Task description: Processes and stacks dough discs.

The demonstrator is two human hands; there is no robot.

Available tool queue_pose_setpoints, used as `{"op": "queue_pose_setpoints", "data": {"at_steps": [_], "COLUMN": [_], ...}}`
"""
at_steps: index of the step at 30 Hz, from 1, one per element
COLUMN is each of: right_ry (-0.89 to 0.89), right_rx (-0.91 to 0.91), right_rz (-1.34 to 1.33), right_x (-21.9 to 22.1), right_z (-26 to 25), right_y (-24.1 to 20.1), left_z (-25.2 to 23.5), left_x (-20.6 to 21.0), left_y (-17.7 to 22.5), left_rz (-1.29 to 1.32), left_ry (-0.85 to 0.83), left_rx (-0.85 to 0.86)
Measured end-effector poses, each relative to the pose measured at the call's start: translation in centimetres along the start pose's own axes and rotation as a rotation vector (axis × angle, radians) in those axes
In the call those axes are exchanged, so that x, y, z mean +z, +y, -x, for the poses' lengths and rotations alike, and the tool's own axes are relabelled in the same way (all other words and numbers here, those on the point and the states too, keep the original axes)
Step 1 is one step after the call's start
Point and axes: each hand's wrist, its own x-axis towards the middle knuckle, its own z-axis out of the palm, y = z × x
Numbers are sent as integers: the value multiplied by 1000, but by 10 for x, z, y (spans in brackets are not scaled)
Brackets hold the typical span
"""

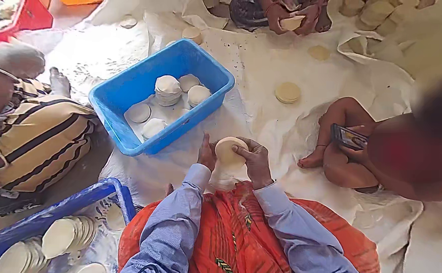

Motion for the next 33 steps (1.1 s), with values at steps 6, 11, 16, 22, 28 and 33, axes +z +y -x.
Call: {"op": "queue_pose_setpoints", "data": {"at_steps": [6, 11, 16, 22, 28, 33], "right_ry": [107, 120, 18, 82, -432, -214], "right_rx": [312, 343, 170, -474, 175, -353], "right_rz": [-283, -282, 186, 1351, 1523, 243], "right_x": [-12, -16, -23, -125, -208, -176], "right_z": [-11, -17, -12, 69, 189, 192], "right_y": [-4, -7, -24, -73, -86, -132], "left_z": [18, 20, 22, 34, 68, 118], "left_x": [10, 11, 15, 3, -7, -25], "left_y": [-8, -6, -2, 6, 5, -22], "left_rz": [300, 222, 161, 93, 74, 16], "left_ry": [-199, -146, -86, -6, 49, 66], "left_rx": [-269, -214, -225, -111, -30, 42]}}
